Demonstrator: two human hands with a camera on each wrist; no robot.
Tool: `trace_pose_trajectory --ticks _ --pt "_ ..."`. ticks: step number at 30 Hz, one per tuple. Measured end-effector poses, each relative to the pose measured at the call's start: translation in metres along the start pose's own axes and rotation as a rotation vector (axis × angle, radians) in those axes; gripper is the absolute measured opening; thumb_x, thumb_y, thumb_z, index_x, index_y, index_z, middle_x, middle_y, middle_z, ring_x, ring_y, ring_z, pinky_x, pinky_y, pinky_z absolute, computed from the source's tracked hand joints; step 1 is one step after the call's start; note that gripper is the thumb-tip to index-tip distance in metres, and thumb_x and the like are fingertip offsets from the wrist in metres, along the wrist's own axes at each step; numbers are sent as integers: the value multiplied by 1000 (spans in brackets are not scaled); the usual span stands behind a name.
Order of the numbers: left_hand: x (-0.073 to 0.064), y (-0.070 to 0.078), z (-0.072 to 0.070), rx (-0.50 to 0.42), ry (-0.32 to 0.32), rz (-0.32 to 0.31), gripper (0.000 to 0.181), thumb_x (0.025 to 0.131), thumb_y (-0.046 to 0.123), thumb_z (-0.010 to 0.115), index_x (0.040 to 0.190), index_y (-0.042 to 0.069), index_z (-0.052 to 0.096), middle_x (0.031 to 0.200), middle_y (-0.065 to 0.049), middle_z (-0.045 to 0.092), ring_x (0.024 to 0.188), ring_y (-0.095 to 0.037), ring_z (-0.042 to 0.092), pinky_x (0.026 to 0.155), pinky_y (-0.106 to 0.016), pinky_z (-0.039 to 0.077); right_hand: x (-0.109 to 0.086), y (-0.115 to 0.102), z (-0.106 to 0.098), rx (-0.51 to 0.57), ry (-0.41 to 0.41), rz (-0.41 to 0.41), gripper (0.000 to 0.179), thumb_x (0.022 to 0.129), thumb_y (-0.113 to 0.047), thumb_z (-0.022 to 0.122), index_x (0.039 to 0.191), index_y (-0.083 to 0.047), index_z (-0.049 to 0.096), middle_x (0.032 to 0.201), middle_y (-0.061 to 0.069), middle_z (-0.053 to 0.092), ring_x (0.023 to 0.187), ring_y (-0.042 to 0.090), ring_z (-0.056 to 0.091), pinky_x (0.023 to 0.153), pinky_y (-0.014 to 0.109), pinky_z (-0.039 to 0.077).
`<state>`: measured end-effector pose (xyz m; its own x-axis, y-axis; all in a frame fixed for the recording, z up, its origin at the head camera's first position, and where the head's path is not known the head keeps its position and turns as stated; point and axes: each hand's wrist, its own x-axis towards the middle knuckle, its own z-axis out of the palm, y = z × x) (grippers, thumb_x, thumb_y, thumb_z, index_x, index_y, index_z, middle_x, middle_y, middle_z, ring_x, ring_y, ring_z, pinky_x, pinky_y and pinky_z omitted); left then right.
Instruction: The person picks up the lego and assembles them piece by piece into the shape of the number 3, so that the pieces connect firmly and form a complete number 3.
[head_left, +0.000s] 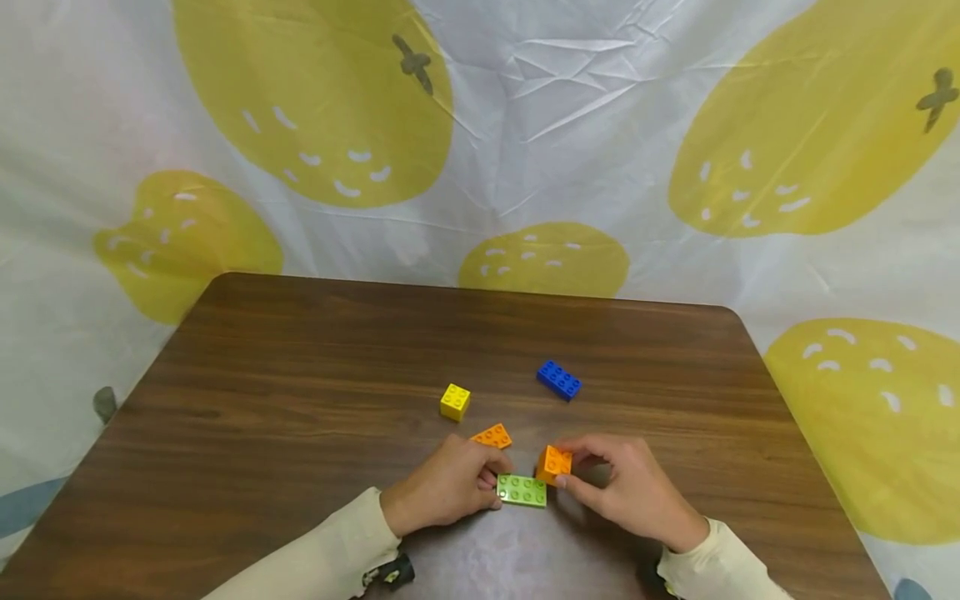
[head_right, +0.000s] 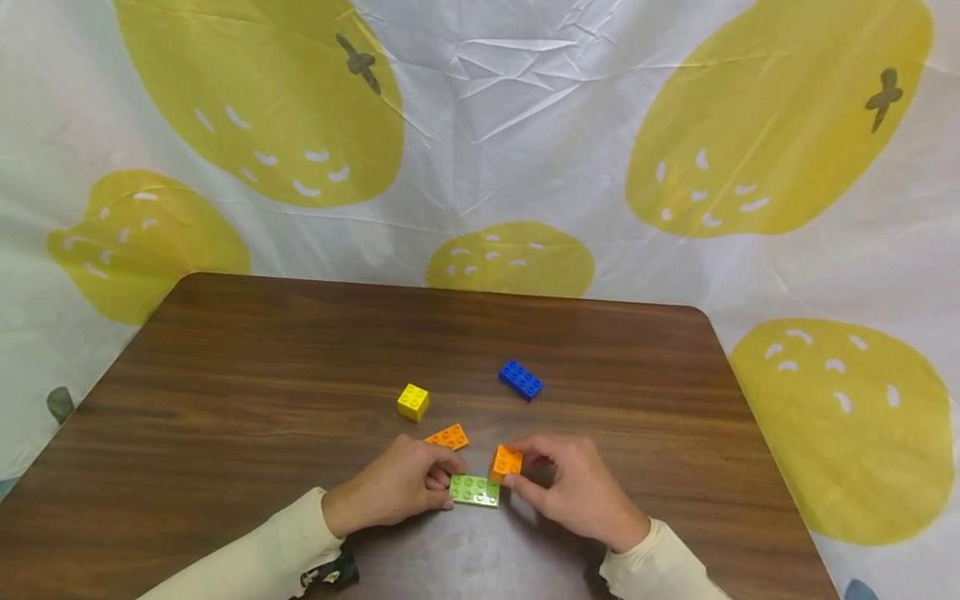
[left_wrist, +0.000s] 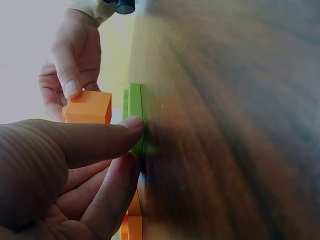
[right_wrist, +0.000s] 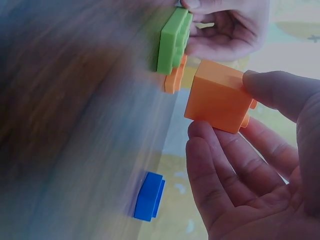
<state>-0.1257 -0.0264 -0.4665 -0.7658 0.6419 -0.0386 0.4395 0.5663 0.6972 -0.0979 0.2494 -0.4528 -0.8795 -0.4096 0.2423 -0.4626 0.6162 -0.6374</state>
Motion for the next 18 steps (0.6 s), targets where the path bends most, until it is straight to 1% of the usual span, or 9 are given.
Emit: trace_pose_trajectory --ticks 6,10,18 --pt "1 0 0 -7 -5 -13 31 83 11 91 112 10 80 99 2 80 81 6 66 74 -11 55 0 -4 4 24 -10 -12 35 85 -16 90 118 -20 78 108 -8 80 87 8 75 72 32 63" --pt "1 -1 1 -7 -3 -3 31 83 11 92 112 10 80 100 2 80 81 5 66 74 -11 55 -1 -6 6 27 -17 -14 35 86 -17 89 119 -21 77 110 -9 80 88 5 74 74 31 64" --pt "1 -2 1 2 11 19 31 81 12 93 109 11 80 97 3 80 81 5 67 73 -12 55 -4 -8 9 47 -46 -15 35 87 -17 88 119 -20 77 111 -7 80 89 10 75 75 33 64"
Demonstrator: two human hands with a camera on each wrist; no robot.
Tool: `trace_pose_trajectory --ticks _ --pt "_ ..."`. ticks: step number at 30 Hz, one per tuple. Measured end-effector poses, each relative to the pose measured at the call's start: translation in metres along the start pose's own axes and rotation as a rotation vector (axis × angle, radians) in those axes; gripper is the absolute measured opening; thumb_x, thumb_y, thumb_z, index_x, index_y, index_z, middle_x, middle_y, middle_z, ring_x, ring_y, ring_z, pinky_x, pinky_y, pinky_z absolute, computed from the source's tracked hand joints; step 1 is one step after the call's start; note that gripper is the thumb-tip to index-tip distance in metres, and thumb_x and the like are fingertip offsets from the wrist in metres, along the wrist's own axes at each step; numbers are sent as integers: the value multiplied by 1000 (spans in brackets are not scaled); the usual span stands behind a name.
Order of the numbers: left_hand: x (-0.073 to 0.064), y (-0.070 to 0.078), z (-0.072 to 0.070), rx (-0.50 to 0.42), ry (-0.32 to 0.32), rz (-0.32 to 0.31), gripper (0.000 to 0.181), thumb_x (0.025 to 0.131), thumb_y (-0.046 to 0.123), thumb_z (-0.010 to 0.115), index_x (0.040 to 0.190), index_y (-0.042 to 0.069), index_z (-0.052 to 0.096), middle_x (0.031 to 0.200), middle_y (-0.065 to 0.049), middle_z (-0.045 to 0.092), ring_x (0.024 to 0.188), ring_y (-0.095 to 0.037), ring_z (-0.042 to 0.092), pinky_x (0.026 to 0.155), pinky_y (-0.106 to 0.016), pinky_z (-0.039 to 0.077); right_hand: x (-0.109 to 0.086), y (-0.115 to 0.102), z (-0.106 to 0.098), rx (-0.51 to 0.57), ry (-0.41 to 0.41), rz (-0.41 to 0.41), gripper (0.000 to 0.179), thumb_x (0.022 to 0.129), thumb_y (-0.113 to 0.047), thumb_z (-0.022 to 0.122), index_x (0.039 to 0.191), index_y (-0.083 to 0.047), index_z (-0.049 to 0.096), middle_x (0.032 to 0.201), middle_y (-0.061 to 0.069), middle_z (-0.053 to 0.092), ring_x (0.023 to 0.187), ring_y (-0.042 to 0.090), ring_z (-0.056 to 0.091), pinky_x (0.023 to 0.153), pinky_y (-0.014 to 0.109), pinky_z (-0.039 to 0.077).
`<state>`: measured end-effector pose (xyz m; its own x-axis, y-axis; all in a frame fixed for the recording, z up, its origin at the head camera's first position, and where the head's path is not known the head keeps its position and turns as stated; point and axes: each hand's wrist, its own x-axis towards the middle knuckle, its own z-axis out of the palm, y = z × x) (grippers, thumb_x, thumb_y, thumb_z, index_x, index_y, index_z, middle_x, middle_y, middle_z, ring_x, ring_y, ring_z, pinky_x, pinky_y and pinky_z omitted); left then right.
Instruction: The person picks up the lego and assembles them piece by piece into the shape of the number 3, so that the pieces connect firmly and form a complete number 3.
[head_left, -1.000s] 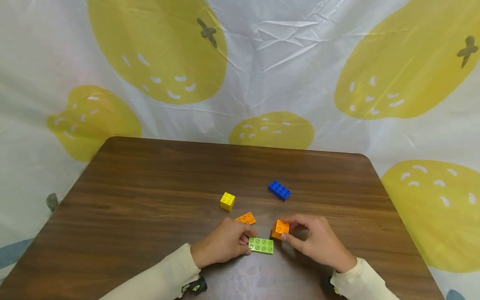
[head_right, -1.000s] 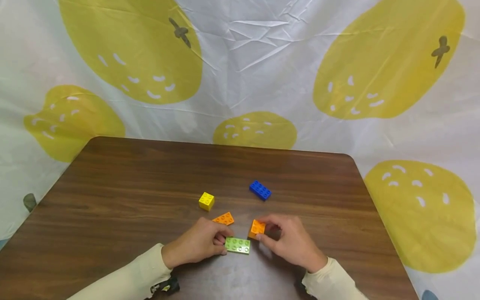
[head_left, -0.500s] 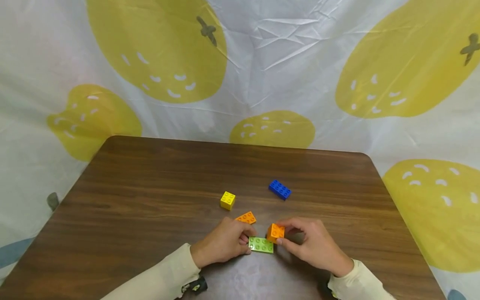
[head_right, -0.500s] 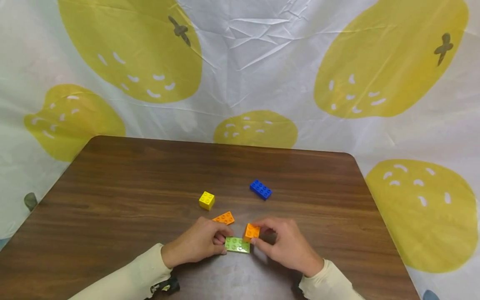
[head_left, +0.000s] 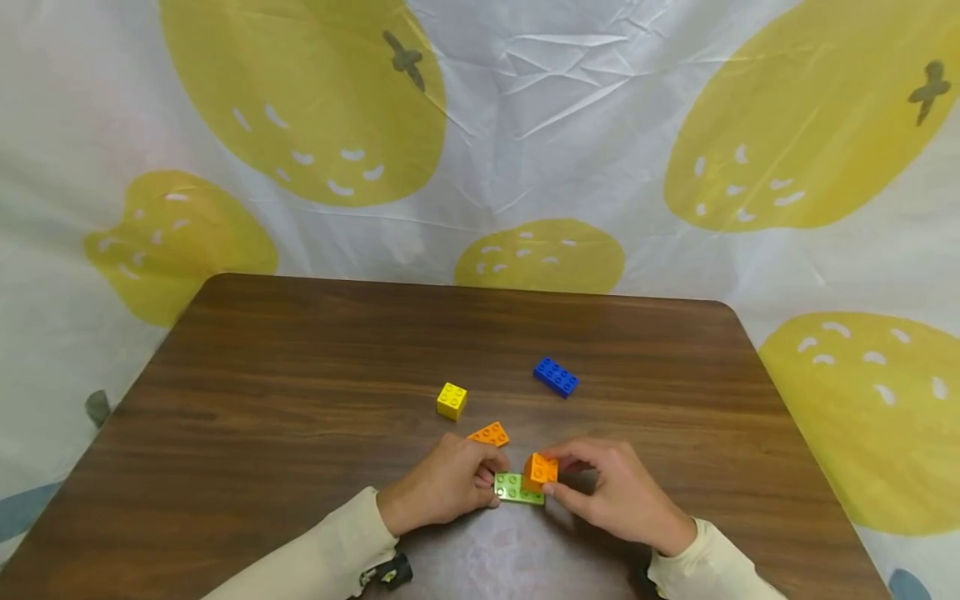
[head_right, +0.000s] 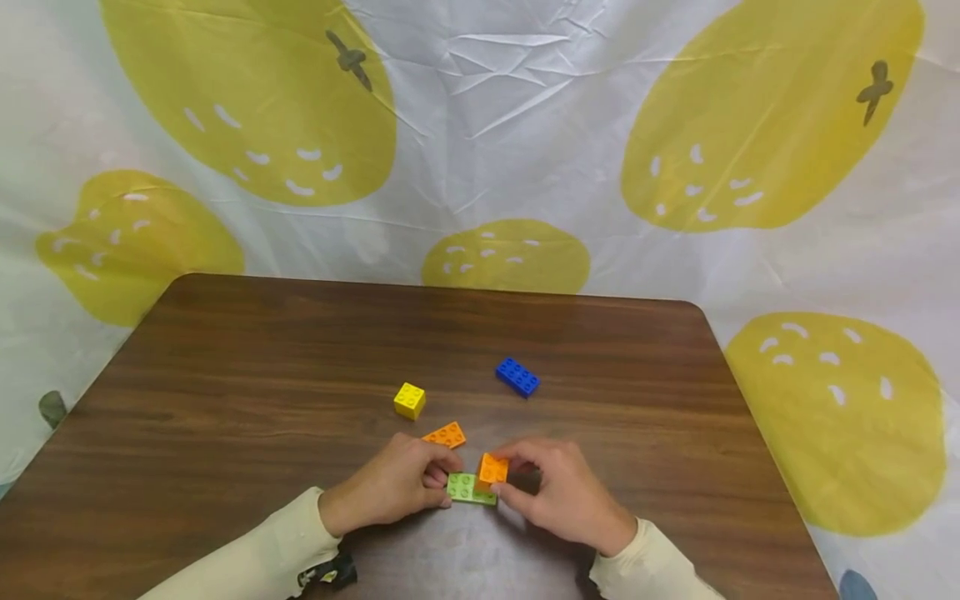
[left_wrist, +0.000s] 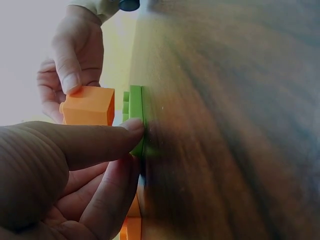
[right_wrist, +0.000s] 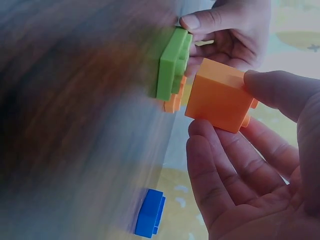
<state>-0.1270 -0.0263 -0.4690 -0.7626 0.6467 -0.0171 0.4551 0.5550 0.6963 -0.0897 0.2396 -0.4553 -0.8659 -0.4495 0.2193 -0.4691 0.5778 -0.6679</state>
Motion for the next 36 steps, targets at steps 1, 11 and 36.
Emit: trace_pose_trajectory --ticks 1,11,36 --pt "0 0 0 0 3 2 31 81 12 93 109 11 80 96 3 80 81 5 67 73 -12 55 0 0 1 0 -6 0 35 87 -16 88 119 -20 77 111 -7 80 89 10 75 75 33 64" --pt "1 -2 0 -1 20 8 30 80 12 94 106 11 80 93 4 79 79 6 66 72 -12 55 1 0 6 22 -27 -33 34 87 -16 88 118 -22 77 111 -7 79 88 4 73 75 33 64" --pt "1 -1 -1 -27 4 -9 32 81 13 93 109 8 79 97 1 80 80 5 67 72 -11 55 5 2 9 12 -26 -122 29 83 -10 90 110 -14 80 106 -5 79 89 3 72 76 29 65"
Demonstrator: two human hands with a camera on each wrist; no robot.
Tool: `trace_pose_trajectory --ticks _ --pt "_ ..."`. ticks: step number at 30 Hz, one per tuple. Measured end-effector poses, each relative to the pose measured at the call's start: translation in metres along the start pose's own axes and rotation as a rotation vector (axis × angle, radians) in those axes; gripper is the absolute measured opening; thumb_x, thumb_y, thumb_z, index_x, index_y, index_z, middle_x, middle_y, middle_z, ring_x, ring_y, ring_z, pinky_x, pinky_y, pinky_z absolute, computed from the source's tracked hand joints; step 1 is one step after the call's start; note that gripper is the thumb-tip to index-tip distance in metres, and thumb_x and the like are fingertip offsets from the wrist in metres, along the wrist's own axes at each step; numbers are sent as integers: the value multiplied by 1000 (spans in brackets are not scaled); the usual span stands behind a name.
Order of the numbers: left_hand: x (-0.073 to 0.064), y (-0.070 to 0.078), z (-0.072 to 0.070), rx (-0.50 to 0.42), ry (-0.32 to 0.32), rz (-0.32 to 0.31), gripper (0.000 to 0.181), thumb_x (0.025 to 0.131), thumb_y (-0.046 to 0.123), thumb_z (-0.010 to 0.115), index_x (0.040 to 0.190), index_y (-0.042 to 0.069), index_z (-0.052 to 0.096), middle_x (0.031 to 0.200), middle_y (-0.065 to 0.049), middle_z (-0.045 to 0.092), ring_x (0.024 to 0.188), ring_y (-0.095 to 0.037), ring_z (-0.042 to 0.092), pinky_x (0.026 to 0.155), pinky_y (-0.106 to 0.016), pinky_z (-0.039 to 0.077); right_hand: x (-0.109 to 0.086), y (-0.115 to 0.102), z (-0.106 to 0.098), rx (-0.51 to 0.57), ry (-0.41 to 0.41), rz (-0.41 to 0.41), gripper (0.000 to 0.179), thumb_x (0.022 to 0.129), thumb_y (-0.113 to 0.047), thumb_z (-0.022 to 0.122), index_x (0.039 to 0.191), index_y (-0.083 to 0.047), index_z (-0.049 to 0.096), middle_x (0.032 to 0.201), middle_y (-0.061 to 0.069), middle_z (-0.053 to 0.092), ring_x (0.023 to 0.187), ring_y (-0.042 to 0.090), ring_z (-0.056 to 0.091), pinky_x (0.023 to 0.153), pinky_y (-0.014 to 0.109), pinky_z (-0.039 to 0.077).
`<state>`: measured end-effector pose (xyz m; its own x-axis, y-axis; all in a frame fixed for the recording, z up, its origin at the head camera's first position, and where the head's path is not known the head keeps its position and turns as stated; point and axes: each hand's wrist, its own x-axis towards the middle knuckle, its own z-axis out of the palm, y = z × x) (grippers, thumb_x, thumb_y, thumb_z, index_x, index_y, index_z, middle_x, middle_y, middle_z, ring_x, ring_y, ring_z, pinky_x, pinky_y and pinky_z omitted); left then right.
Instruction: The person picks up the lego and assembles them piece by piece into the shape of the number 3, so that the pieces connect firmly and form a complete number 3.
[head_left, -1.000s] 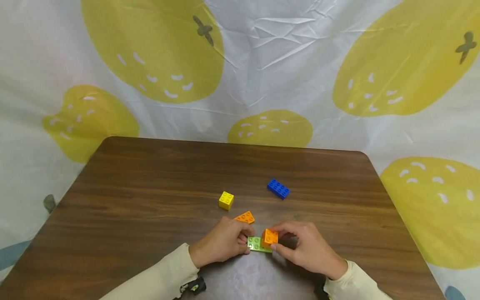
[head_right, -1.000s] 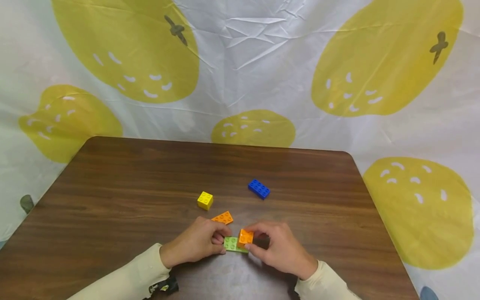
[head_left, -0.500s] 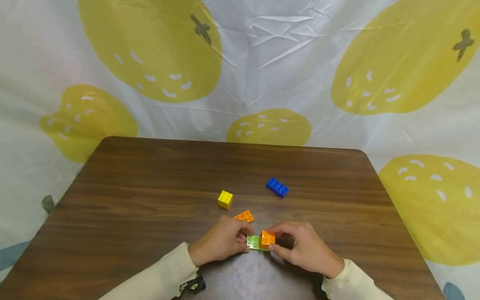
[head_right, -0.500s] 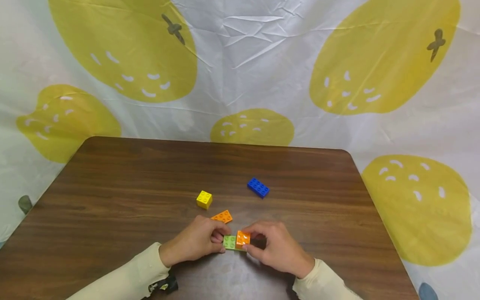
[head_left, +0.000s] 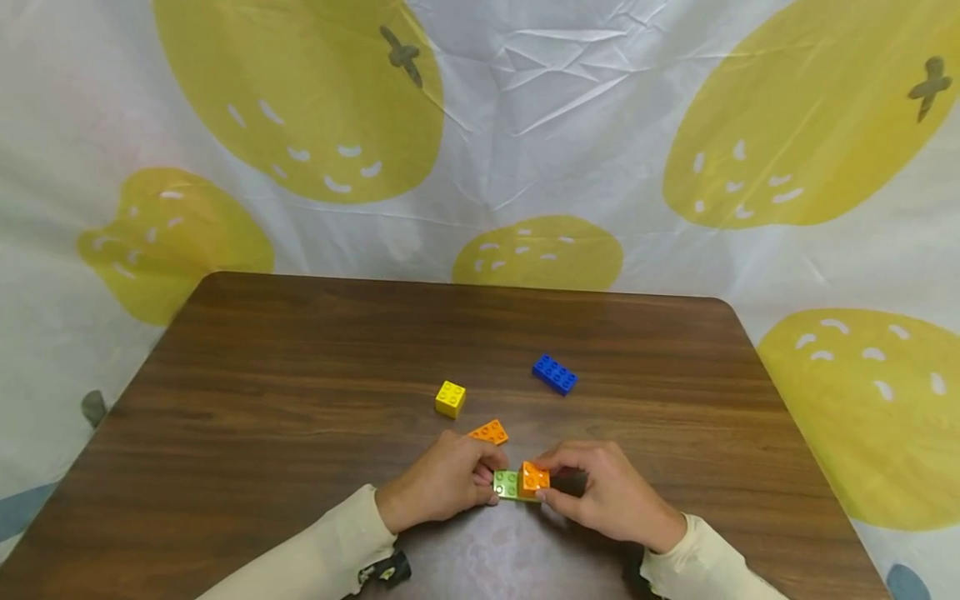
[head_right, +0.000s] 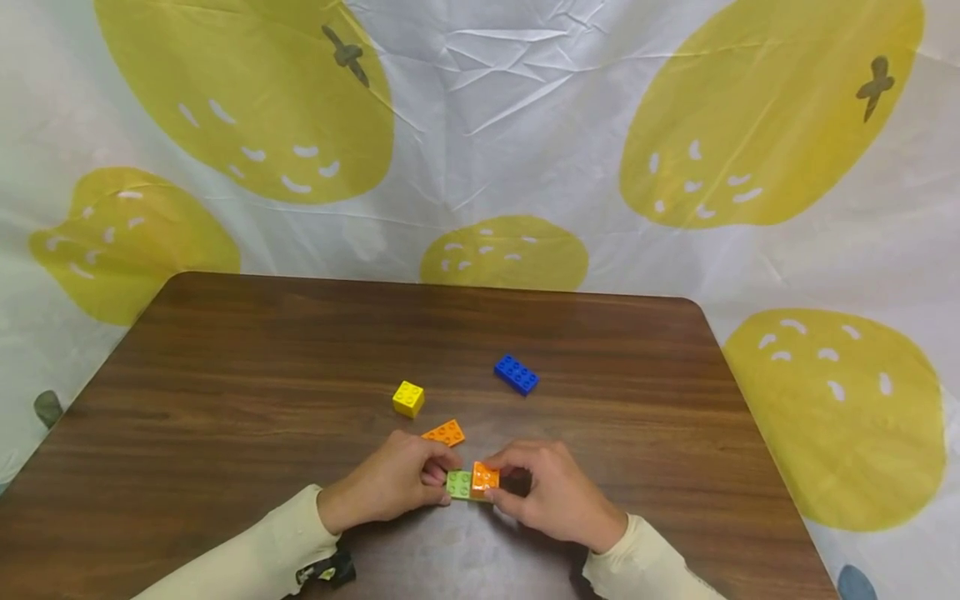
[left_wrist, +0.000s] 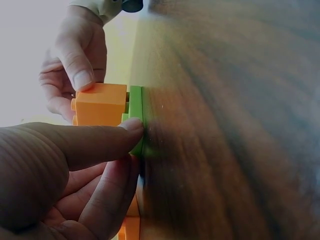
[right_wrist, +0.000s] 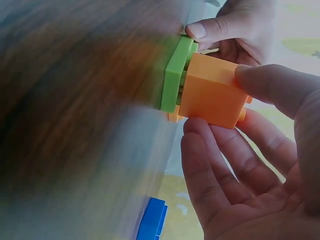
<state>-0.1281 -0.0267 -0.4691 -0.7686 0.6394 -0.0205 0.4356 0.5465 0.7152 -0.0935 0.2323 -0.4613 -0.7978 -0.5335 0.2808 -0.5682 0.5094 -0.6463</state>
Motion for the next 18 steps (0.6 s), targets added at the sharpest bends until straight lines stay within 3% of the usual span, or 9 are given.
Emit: trace_pose_trajectory --ticks 7,14,18 --pt "1 0 -1 1 16 21 32 79 11 94 107 7 80 95 0 80 79 3 68 72 -12 55 1 2 1 -3 9 -30 28 83 -10 90 109 -15 80 106 -6 79 90 4 72 76 29 64" --pt "1 0 -1 -35 -3 3 32 79 11 94 108 7 79 97 -1 80 80 3 68 72 -12 56 0 5 2 -14 12 -111 27 83 -10 90 107 -17 79 104 -7 78 91 4 72 77 29 64" --pt "1 1 0 -24 -1 11 32 79 12 94 107 7 79 96 0 80 80 4 68 72 -13 56 -1 6 1 -1 -3 -100 25 85 -11 89 108 -15 79 104 -6 78 89 2 71 75 27 63"
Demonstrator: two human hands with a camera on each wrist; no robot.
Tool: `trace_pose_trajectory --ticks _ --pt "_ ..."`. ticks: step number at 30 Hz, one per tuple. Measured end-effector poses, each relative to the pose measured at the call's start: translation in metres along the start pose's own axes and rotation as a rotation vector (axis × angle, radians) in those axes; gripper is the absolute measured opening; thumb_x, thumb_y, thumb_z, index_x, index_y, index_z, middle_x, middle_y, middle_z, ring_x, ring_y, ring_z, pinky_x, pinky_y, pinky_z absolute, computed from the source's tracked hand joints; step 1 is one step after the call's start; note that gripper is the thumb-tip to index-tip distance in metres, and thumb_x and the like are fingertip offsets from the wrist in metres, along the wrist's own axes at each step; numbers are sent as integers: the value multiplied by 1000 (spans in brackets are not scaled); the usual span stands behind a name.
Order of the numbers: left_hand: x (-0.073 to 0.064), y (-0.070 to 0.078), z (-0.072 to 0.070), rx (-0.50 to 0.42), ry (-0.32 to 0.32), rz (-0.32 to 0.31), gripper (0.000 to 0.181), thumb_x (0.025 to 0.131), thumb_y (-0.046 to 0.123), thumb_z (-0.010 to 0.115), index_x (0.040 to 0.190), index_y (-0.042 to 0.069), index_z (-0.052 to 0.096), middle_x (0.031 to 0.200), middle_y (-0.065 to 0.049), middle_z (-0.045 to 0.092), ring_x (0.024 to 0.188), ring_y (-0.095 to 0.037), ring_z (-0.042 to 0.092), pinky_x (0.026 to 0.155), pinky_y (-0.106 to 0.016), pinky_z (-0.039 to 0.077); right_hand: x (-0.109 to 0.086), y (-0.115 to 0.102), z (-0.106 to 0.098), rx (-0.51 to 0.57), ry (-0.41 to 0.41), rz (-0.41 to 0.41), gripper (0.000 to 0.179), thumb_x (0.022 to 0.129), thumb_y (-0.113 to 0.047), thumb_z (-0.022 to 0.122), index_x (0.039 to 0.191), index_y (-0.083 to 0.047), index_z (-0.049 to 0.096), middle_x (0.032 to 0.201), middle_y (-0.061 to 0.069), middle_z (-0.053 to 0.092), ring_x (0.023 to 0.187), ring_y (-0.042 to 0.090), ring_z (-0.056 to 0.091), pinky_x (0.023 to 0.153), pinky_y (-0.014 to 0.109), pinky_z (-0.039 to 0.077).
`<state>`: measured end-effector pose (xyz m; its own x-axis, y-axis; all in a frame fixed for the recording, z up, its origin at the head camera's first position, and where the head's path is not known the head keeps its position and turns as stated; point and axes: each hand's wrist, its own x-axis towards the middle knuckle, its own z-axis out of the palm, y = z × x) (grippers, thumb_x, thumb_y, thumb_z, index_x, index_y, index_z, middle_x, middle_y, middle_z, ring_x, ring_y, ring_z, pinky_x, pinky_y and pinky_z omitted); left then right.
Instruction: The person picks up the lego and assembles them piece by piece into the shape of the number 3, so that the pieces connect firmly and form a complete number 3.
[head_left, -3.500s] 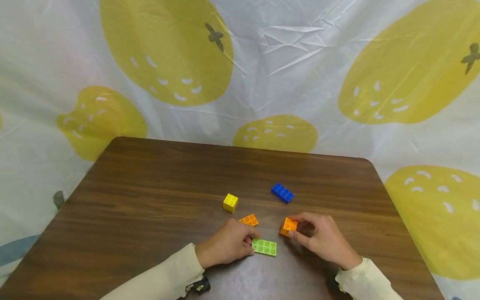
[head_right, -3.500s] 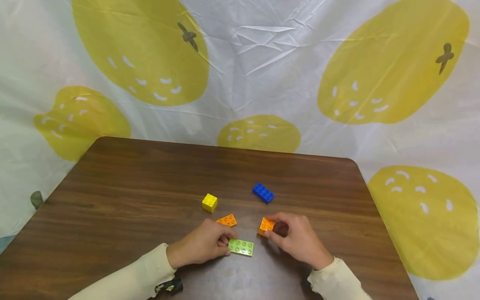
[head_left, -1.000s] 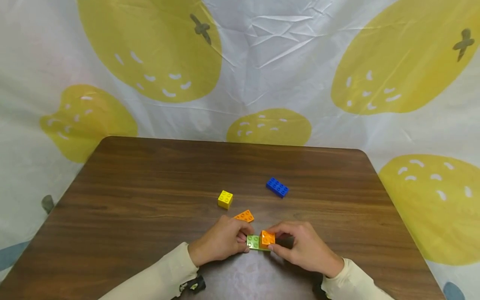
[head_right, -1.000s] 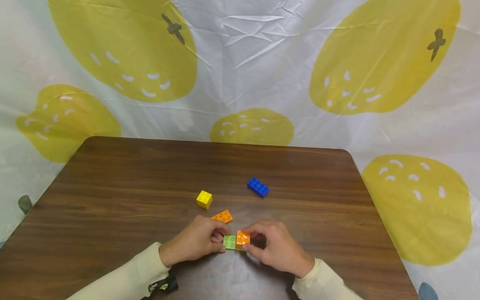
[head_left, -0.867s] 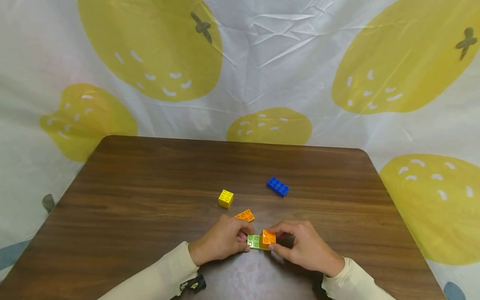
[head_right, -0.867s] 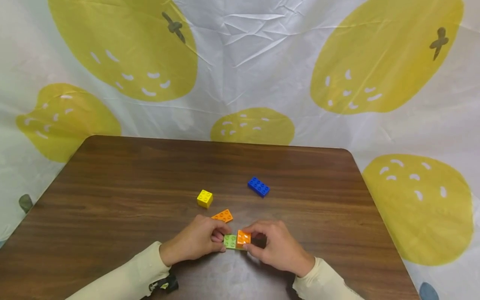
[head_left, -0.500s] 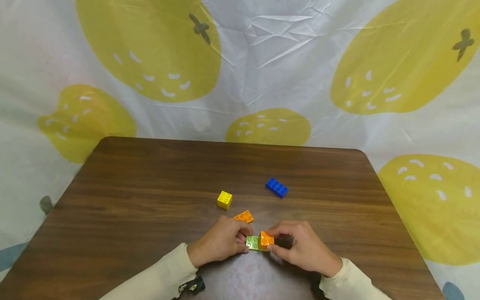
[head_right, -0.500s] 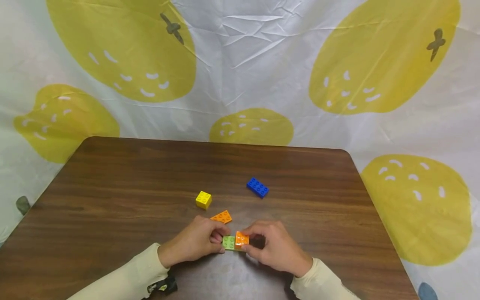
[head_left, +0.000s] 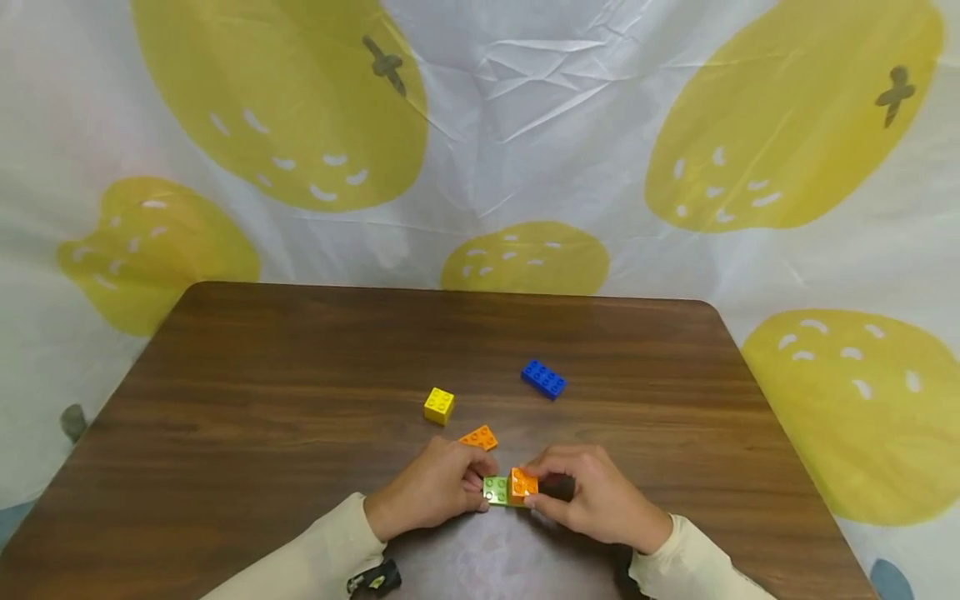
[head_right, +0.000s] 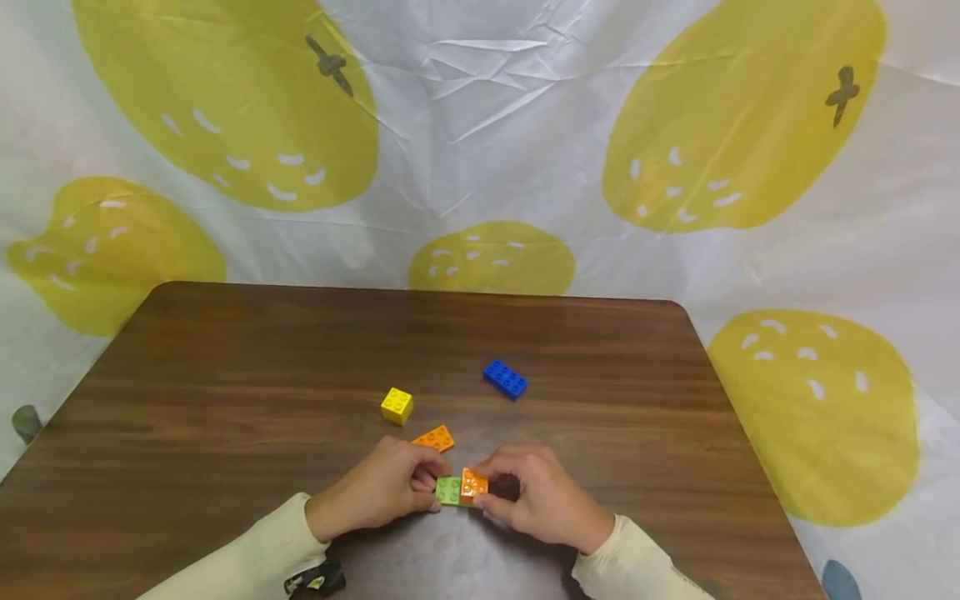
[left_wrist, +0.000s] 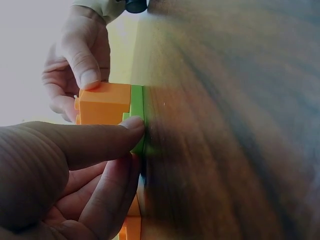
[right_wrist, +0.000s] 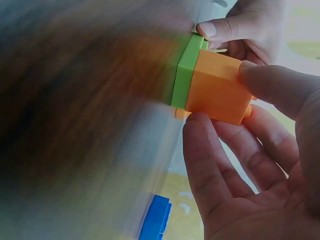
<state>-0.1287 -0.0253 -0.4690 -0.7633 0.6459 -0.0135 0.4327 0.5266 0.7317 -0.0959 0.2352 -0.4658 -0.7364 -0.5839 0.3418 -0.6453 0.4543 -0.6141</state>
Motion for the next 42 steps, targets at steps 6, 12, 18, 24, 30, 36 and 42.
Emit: trace_pose_trajectory --ticks 6,12,18,24,30,36,42 --pt "0 -2 1 18 5 9 31 80 13 94 106 7 79 95 1 80 80 4 68 72 -12 55 0 -1 -1 -2 -27 40 25 85 -12 89 108 -15 79 104 -7 78 87 3 71 74 28 63" --pt "0 -1 0 7 5 13 31 79 11 94 106 7 79 95 0 80 80 4 68 72 -12 55 3 -2 -4 -21 -37 59 24 85 -13 90 107 -14 80 101 -5 79 84 7 72 72 26 62" --pt "-1 -1 0 -9 10 13 30 79 10 94 105 7 79 94 0 80 79 4 68 71 -12 55 5 -3 -6 0 -62 93 25 83 -9 90 105 -16 79 99 -6 78 82 7 73 72 27 63" --pt "-2 -1 0 -3 9 10 30 79 10 94 105 8 79 93 2 79 79 5 66 71 -12 55 8 -5 -7 25 -85 127 27 82 -8 89 103 -19 77 99 -9 78 82 4 73 71 28 64" --pt "-3 0 1 0 12 1 30 79 11 94 105 10 79 91 4 78 78 6 65 71 -12 55 10 -5 -9 23 -108 146 25 86 -17 88 108 -21 78 100 -12 78 83 1 72 71 28 63" --pt "-5 1 2 26 22 -3 30 79 13 95 105 11 80 91 4 79 79 6 66 72 -13 55 13 -2 -10 47 -104 149 17 91 -21 84 107 -18 78 100 -7 79 85 2 72 73 31 65" --pt "-6 2 3 40 30 -5 31 78 13 95 105 11 80 91 4 79 79 5 67 72 -13 56 21 -1 -13 47 -59 207 17 92 -20 84 104 -11 79 101 1 80 87 5 73 77 34 66"
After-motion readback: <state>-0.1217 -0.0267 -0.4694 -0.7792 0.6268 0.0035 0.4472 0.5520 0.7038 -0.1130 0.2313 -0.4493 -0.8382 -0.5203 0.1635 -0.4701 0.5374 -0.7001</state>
